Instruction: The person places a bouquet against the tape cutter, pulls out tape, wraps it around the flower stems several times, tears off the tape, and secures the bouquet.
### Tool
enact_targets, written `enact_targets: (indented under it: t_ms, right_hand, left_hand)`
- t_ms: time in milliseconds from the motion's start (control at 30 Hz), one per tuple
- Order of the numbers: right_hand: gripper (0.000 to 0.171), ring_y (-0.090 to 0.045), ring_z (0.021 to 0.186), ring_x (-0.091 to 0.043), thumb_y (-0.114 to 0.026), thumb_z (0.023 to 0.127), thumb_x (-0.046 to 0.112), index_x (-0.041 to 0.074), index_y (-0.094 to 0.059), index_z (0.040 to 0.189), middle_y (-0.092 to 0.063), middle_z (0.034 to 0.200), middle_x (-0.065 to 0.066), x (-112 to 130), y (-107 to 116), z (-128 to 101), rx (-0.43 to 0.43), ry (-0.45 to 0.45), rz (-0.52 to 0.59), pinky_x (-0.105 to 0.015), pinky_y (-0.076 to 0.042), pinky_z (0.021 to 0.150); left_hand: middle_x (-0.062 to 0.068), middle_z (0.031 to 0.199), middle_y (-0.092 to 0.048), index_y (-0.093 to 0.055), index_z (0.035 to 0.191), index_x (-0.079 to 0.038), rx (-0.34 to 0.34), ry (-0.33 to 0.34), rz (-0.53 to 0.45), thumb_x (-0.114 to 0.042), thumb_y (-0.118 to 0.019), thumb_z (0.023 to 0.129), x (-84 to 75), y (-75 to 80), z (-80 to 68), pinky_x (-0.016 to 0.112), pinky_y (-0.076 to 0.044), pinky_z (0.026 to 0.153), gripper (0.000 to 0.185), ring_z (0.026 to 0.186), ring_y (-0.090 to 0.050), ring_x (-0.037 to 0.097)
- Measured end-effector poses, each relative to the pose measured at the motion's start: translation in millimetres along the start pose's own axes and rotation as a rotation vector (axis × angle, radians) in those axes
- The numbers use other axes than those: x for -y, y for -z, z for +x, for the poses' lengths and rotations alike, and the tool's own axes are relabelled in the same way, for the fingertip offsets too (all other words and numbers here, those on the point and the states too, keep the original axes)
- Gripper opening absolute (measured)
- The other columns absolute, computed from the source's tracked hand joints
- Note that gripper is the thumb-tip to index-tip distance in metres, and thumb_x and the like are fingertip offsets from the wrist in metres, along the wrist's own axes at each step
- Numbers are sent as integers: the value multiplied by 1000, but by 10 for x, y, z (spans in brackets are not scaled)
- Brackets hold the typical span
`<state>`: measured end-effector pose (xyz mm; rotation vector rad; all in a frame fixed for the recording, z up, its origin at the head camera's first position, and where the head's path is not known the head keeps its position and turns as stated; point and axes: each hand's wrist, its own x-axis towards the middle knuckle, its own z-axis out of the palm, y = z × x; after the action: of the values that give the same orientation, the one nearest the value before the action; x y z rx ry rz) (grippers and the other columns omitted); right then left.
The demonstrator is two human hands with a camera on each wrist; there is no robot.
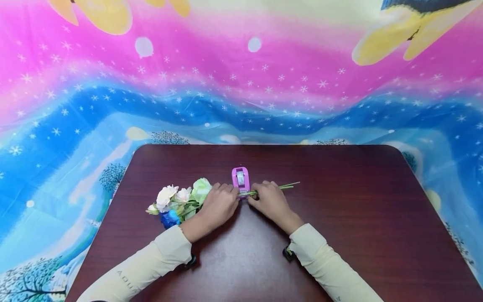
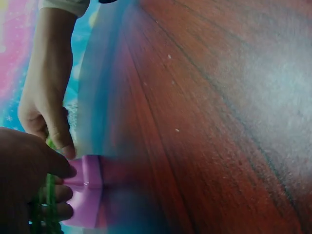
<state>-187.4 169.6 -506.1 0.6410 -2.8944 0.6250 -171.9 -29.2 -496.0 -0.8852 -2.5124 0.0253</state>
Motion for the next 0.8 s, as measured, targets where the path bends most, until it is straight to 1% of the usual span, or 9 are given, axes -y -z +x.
enact_targets:
  t_ms: [100, 200, 300, 400, 467, 567, 667, 733, 800]
  right_hand:
    - [29, -37, 59, -13, -82, 83, 24, 16, -57, 70, -43, 57, 7, 11, -81, -31, -132, 11, -84, -32, -31, 65]
    - [30, -38, 58, -15, -84, 81, 24, 15, -58, 68, -44, 54, 6, 31, -124, -54, -214, 16, -131, -33, -30, 64]
    - [28, -43, 57, -19, -87, 77, 26, 14, -64, 68, -48, 50, 5, 65, -140, -64, -268, 15, -187, -34, -32, 64]
    - [29, -50, 55, -23, -88, 71, 28, 14, -65, 62, -50, 46, 1, 97, -154, -67, -341, 20, -268, -38, -36, 62]
    - [31, -52, 53, -25, -87, 68, 27, 14, -61, 56, -50, 45, -1, 103, -169, -63, -409, 36, -330, -39, -37, 59]
    - [37, -50, 47, -25, -84, 64, 24, 15, -51, 50, -46, 43, -2, 105, -185, -60, -495, 62, -394, -39, -35, 52]
    - [42, -46, 42, -23, -83, 64, 22, 16, -45, 48, -43, 42, -2, 99, -198, -68, -516, 77, -425, -37, -32, 47]
    - [43, -46, 42, -22, -84, 66, 24, 15, -45, 48, -43, 43, -2, 96, -196, -81, -491, 80, -425, -36, -33, 46]
    - [41, -48, 44, -22, -85, 68, 26, 14, -50, 52, -45, 44, -1, 94, -181, -102, -445, 79, -405, -36, -35, 47]
  left_hand:
    - [1, 78, -70, -67, 88, -12, -30, 22, -18, -24, -73, 89, -3, -62, 9, 32, -43, 60, 13, 65, -64, 18]
    - [0, 73, -69, -67, 89, -11, -58, 25, -6, -25, -74, 88, 5, -121, 7, 32, -43, 58, 15, 61, -63, 17]
    - [-2, 65, -65, -68, 87, -12, -89, 29, 37, -27, -74, 86, 14, -173, 4, 31, -43, 53, 17, 53, -59, 16]
    - [-3, 57, -61, -66, 80, -14, -139, 52, 94, -26, -74, 83, 8, -208, 12, 31, -42, 48, 14, 47, -54, 16]
    - [-4, 54, -58, -64, 74, -16, -186, 73, 135, -23, -72, 80, -9, -217, 26, 31, -41, 45, 12, 44, -52, 16]
    - [-4, 53, -56, -62, 68, -18, -230, 97, 192, -20, -69, 78, -35, -229, 42, 31, -39, 44, 13, 43, -50, 17]
    - [-3, 52, -55, -62, 66, -18, -247, 95, 230, -19, -66, 79, -48, -238, 42, 30, -38, 44, 13, 43, -50, 16]
    - [-4, 53, -56, -62, 67, -18, -238, 83, 241, -18, -66, 79, -51, -230, 37, 30, -39, 44, 13, 44, -50, 15]
    - [-3, 55, -58, -63, 70, -17, -212, 67, 223, -18, -67, 80, -52, -198, 25, 30, -40, 47, 11, 45, -52, 15]
